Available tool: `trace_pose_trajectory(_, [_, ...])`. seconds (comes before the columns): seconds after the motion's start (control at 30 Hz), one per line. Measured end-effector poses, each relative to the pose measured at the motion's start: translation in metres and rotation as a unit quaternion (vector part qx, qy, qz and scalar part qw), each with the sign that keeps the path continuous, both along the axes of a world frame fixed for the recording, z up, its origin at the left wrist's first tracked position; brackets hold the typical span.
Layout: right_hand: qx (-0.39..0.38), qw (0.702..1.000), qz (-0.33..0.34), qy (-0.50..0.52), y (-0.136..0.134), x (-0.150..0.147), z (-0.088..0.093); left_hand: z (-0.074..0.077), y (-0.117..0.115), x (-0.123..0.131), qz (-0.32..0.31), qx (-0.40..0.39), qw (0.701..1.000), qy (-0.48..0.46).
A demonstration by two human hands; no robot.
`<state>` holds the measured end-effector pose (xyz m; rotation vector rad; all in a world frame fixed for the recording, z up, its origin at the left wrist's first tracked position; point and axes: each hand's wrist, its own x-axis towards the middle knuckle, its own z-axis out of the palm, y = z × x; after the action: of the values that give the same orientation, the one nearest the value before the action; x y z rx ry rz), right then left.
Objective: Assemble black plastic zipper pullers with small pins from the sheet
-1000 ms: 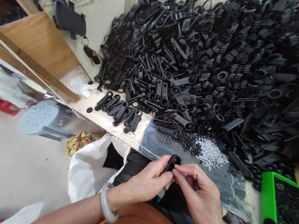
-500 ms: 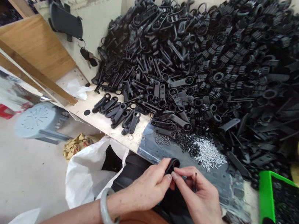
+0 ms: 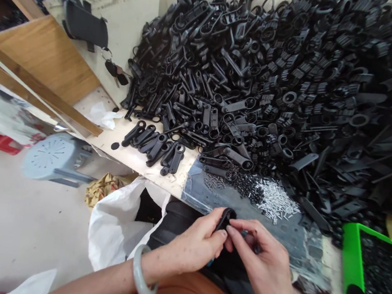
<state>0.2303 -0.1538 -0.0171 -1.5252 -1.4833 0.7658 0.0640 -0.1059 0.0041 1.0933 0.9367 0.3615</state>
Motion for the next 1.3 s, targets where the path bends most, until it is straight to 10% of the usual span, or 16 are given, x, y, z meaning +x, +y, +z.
trace_pose_trajectory(0.57, [0.038,0.998,0.057,-0.007,-0.005,-0.002,0.0,-0.011,0.006,-0.005,0.006,0.103,0.993,0.055])
trace_pose_trajectory(1.3, [-0.046,0.975,0.077,-0.205,-0.009,0.016,0.008,-0.036,0.012,-0.008,0.067,-0.031,0.991,-0.11])
